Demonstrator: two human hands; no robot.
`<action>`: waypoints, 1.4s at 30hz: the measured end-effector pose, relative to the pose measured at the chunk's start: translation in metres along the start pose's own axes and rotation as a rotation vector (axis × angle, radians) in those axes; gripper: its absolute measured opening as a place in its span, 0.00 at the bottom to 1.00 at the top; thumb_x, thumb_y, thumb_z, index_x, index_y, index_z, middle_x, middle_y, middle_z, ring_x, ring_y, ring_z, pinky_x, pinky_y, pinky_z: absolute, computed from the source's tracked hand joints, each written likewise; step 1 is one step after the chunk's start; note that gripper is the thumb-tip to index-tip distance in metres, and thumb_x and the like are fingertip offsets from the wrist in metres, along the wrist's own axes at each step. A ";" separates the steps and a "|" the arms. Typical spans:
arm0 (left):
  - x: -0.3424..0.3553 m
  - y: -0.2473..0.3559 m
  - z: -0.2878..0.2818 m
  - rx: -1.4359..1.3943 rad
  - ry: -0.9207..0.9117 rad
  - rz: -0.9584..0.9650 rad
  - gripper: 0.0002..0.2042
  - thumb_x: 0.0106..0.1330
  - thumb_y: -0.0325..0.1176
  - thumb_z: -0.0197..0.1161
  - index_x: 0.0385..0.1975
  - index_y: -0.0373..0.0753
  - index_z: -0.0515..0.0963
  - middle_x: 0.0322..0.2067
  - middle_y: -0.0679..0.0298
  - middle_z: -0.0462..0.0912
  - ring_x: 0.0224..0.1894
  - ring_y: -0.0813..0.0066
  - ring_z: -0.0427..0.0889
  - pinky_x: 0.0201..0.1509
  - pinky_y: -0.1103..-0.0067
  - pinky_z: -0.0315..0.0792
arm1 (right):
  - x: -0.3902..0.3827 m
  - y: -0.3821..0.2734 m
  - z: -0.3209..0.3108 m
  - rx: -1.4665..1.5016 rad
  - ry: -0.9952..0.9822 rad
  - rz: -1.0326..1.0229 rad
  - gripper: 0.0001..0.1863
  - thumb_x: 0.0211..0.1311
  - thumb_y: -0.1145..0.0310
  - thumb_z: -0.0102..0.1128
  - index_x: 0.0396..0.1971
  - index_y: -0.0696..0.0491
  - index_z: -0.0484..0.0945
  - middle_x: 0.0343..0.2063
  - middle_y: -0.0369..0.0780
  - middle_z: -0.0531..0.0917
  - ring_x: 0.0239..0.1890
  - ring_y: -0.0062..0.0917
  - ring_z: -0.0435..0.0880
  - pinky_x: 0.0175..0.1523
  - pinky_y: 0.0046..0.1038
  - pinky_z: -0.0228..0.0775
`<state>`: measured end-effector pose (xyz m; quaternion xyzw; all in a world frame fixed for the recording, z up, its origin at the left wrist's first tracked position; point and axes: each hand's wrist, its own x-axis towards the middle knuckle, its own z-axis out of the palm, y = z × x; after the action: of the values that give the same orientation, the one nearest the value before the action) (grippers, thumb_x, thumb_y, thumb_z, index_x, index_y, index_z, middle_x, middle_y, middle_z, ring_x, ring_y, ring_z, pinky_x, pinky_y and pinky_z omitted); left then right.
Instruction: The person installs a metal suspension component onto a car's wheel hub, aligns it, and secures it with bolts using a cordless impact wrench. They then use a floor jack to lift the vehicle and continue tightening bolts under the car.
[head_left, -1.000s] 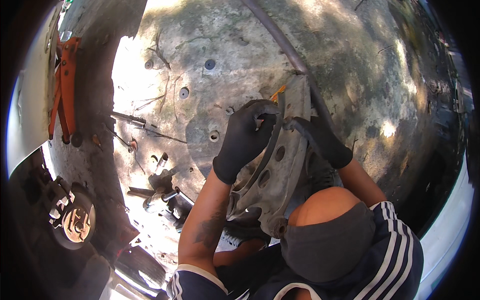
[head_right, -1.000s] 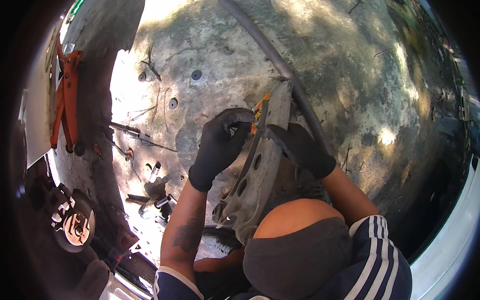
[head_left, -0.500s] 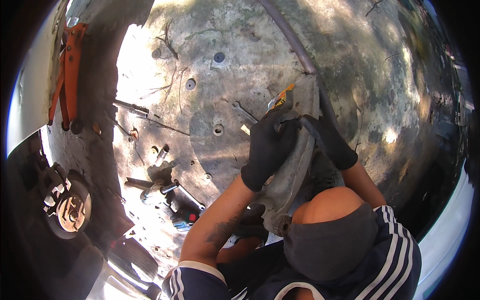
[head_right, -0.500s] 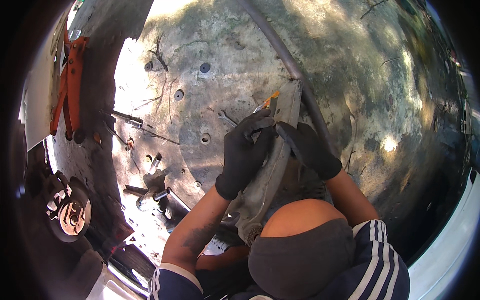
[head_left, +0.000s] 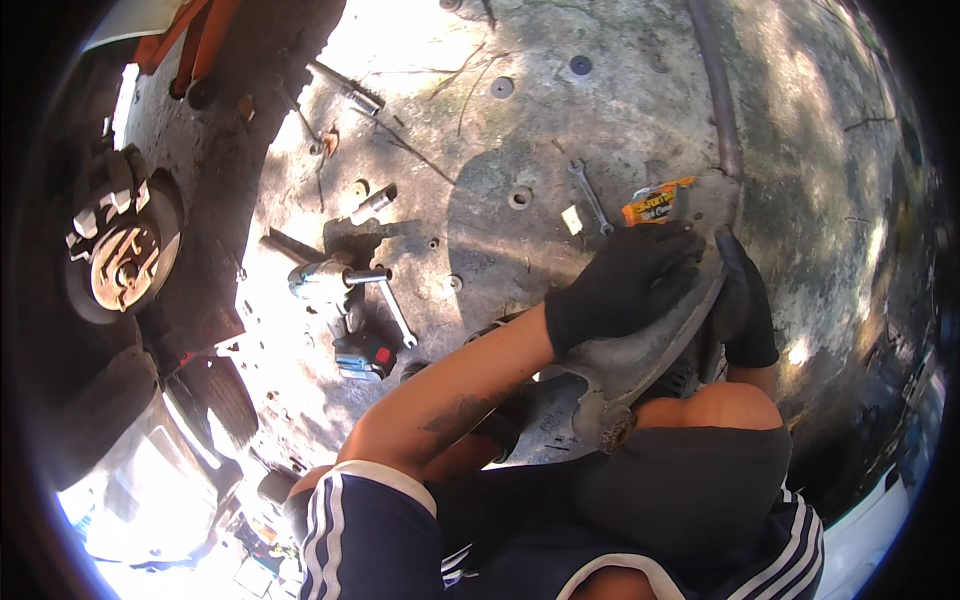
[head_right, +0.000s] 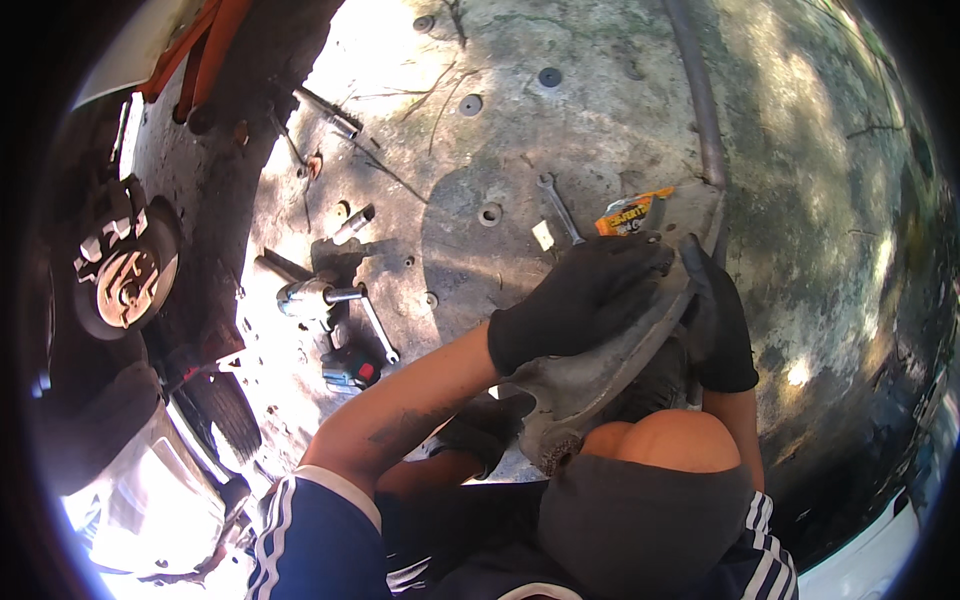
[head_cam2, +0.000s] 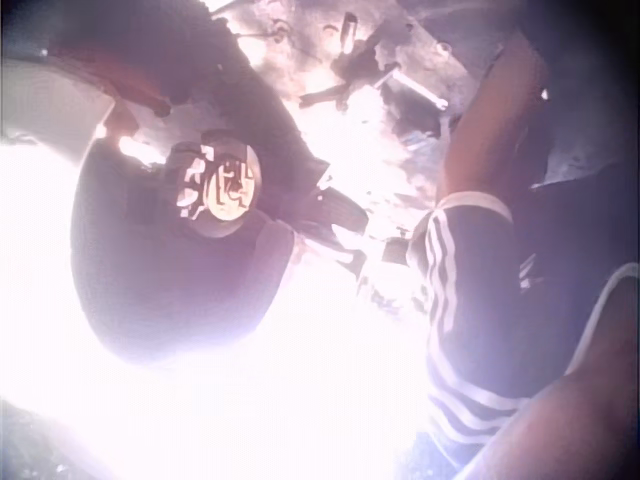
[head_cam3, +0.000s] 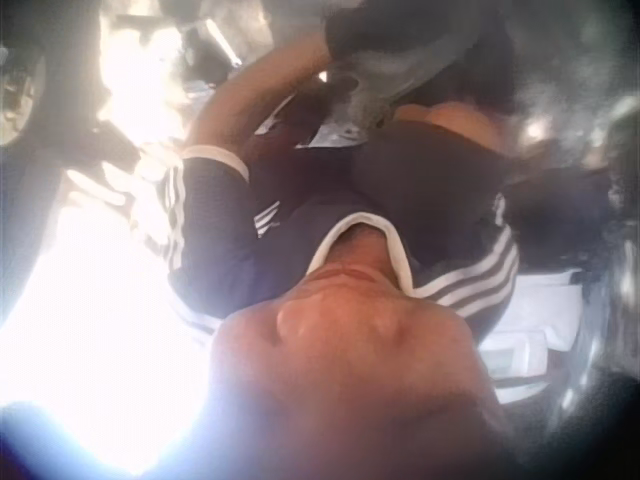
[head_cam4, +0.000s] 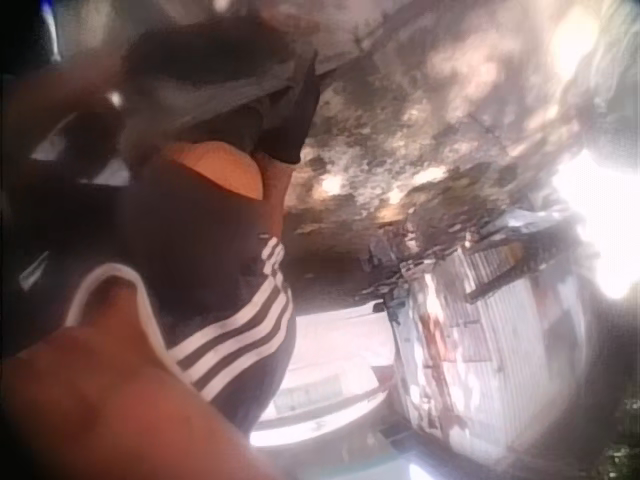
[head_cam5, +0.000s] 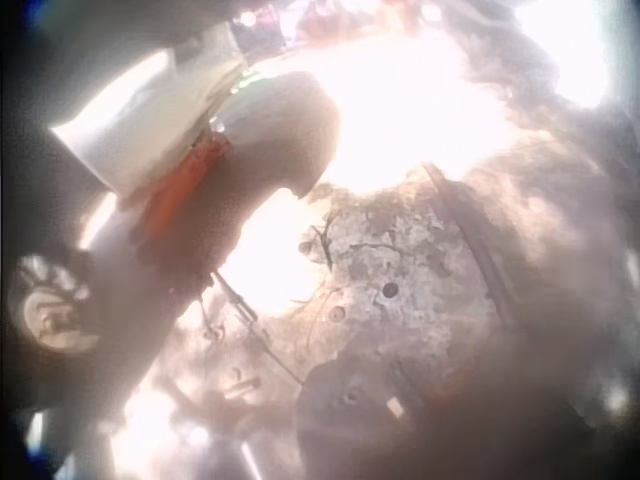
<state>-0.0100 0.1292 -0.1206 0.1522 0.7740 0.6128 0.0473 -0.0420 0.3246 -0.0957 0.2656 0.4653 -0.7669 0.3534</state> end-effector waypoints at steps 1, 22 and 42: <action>-0.007 0.002 0.002 0.049 0.027 -0.002 0.20 0.65 0.34 0.62 0.57 0.36 0.75 0.52 0.46 0.79 0.52 0.48 0.79 0.55 0.62 0.72 | 0.004 0.004 -0.002 0.046 0.004 0.034 0.22 0.74 0.60 0.49 0.58 0.60 0.72 0.50 0.43 0.80 0.50 0.26 0.81 0.54 0.27 0.75; -0.003 -0.039 -0.055 0.311 0.366 -0.067 0.24 0.67 0.34 0.62 0.62 0.38 0.69 0.46 0.51 0.81 0.47 0.56 0.82 0.49 0.66 0.76 | 0.007 -0.003 -0.015 -0.877 -0.194 -0.621 0.15 0.67 0.67 0.52 0.48 0.60 0.78 0.42 0.41 0.82 0.44 0.25 0.82 0.51 0.26 0.75; -0.152 -0.097 -0.190 0.928 -0.240 -0.368 0.24 0.61 0.33 0.63 0.60 0.51 0.73 0.52 0.59 0.81 0.43 0.54 0.84 0.42 0.67 0.80 | 0.006 -0.008 -0.003 -0.917 -0.083 -0.410 0.20 0.56 0.71 0.64 0.49 0.60 0.76 0.44 0.42 0.82 0.45 0.29 0.83 0.52 0.28 0.75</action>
<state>0.0677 -0.1124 -0.1847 0.0878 0.9676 0.1646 0.1702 -0.0512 0.3283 -0.0974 -0.0445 0.7825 -0.5469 0.2942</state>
